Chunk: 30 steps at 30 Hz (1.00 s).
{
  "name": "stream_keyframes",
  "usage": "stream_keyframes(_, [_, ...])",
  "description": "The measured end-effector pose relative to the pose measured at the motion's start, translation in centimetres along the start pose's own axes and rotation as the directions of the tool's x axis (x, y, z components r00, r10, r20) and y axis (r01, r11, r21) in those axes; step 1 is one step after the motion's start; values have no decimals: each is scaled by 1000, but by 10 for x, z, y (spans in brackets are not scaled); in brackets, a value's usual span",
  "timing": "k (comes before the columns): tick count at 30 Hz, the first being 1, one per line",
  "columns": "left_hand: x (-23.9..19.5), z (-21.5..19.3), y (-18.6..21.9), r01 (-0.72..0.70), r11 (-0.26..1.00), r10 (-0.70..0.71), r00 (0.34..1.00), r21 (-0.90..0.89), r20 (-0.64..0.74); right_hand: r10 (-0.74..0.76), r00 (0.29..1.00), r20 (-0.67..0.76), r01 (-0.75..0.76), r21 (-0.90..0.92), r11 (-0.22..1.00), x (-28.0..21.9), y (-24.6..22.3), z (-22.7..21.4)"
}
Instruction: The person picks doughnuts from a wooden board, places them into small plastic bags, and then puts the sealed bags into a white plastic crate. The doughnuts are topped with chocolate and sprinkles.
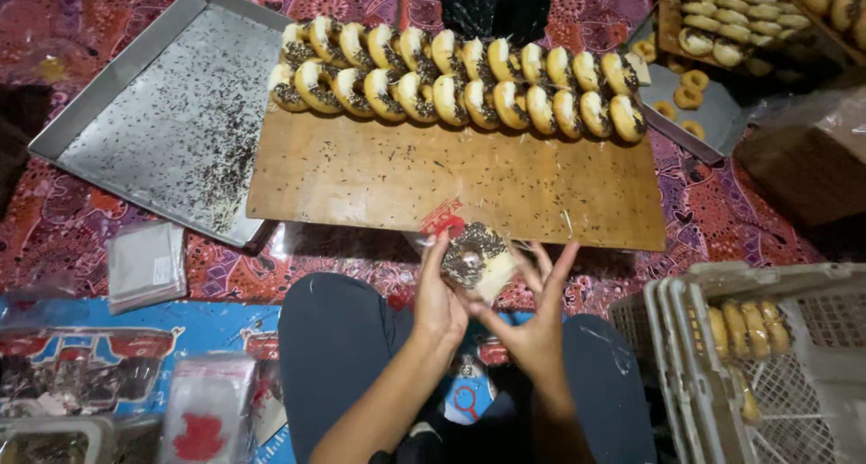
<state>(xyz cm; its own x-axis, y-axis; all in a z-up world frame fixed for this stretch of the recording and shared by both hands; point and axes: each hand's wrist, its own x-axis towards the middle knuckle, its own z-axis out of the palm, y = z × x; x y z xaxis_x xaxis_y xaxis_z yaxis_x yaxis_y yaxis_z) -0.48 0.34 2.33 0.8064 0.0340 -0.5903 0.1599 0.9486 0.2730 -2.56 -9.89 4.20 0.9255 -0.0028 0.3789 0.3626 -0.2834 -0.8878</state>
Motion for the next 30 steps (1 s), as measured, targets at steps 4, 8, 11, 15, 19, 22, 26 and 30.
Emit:
stream_keyframes(4, [21, -19, -25, -80, 996, 76, 986, 24, 152, -18, 999, -40, 7, -251, 968, 1, 2, -12])
stream_keyframes(8, [44, -43, -25, 118, 988, -137, 966, 98, 217, -175, 975, -134, 144, -214, 966, 11, 7, -24])
stream_keyframes(11, [38, -66, -20, 48, 917, -177, 939, 397, 296, -313, 915, 256, 393, -387, 834, 19, 12, -37])
stream_keyframes(15, [19, -67, -12, -930, -215, 293, 229, 297, 928, 394, 901, 180, -291, -421, 859, 30, 0, -58])
stream_keyframes(19, [-11, -59, -8, -414, 772, 63, 805, 482, 590, -182, 886, 425, 394, -488, 779, 19, -24, -79])
stream_keyframes(22, [-45, -53, -1, -652, 317, -62, 710, 689, 701, -154, 686, 712, 639, -487, 596, 12, -27, -100])
stream_keyframes(26, [-93, -49, 38, -755, -85, -199, 652, 650, 732, -275, 663, 696, 710, -468, 527, 13, -21, -113])
stream_keyframes(30, [-92, -41, 56, -705, -342, -316, 709, 622, 630, -315, 728, 608, 679, -581, 448, 8, -20, -98])
